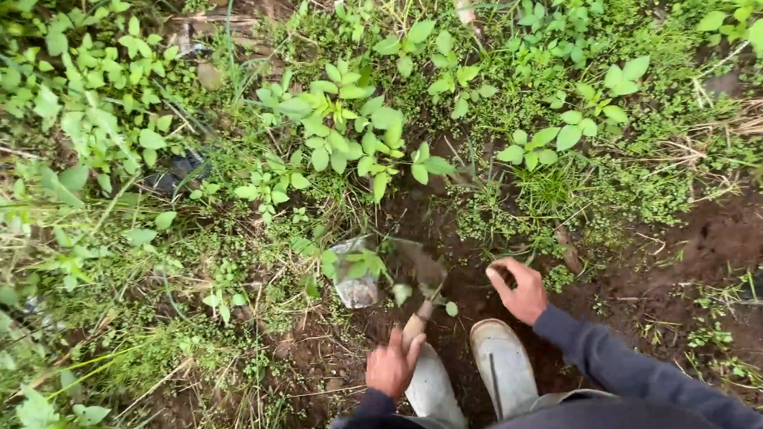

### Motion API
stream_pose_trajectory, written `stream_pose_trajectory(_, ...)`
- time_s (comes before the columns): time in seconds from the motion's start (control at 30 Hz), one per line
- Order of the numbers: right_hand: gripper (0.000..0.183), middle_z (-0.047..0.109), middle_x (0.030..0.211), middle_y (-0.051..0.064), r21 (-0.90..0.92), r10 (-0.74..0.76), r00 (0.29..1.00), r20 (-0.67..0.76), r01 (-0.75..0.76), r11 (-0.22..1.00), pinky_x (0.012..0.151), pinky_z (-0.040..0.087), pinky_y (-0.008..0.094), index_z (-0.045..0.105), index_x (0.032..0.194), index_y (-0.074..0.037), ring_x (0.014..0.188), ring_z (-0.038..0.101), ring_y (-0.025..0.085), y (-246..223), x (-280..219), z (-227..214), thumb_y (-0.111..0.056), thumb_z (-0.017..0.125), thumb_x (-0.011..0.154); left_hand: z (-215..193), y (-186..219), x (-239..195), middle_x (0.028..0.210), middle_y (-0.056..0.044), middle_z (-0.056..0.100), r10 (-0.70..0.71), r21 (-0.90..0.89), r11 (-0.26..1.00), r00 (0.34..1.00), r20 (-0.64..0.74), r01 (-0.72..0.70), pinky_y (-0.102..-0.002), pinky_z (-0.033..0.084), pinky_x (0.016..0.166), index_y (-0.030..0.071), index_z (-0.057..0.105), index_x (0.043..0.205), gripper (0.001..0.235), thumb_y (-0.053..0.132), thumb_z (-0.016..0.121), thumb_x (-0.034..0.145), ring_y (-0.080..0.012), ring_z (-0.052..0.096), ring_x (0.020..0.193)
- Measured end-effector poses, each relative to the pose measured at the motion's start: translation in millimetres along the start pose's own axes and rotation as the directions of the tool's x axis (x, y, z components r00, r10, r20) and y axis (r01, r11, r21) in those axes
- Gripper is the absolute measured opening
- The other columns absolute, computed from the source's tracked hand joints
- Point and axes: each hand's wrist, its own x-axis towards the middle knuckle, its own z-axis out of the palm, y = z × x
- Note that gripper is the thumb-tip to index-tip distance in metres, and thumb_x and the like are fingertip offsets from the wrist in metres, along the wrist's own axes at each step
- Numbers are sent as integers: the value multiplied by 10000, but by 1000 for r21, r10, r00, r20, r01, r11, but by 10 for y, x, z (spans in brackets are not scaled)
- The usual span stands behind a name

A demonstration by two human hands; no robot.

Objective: The person uses a hoe to break up and loosen the soil in a garden area. They repeatedly strike the ground with the tool and use their hands to clear away weeds and debris from the tilled patch.

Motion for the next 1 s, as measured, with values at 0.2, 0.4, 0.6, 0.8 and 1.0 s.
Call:
stream_pose_trajectory(0.2, 191, 765, 896, 88, -66, -252, 952, 172, 266, 962, 617, 653, 304, 712, 1009, -79, 695, 741, 166, -24, -334, 332, -248, 626, 986, -818, 742, 1251, 778, -82, 667, 457, 292, 881, 828, -325, -372, -255, 399, 260, 102, 482, 1251, 480, 537, 376, 1080, -87, 473, 349)
stream_pose_trajectory(0.4, 201, 781, 928, 63, -61, -204, 938, 281, 230, 971, 640, 675, 296, 718, 1043, -99, 698, 758, 144, 53, -652, 432, -270, 639, 971, -1963, 1116, 2140, 795, -83, 667, 59, 423, 906, 994, -93, -14, -311, 627, 540, -35, 349, 1419, 517, -102, 572, 957, -188, 690, 608)
stream_pose_trajectory(0.6, 184, 781, 951, 73, -78, -198, 950, 241, 222, 972, 645, 675, 294, 718, 1049, -92, 709, 759, 141, 128, -619, 358, -240, 643, 971, -1420, 667, 1609, 583, 29, 493, -21, -206, 978, 964, -265, -35, -256, 420, 338, -54, 464, 1336, 474, 344, 332, 1116, -111, 410, 412)
stream_pose_trajectory(0.8, 260, 784, 972, 90, -65, -193, 950, 247, 215, 974, 661, 677, 300, 720, 1073, -71, 723, 768, 157, 53, -563, 380, -297, 630, 982, -268, 169, 677, 672, -1, 553, -19, -262, 965, 984, -179, -29, -290, 436, 309, 105, 558, 1093, 492, 556, 364, 1059, -107, 463, 408)
stream_pose_trajectory(1.0, 218, 778, 956, 96, -60, -216, 942, 258, 239, 969, 687, 681, 313, 722, 1051, -62, 749, 767, 175, -2, -556, 416, -254, 660, 970, -1070, 791, 953, 660, -3, 530, 208, -195, 937, 913, -351, -288, -231, 384, 226, 82, 494, 1101, 514, 551, 290, 1057, -57, 378, 348)
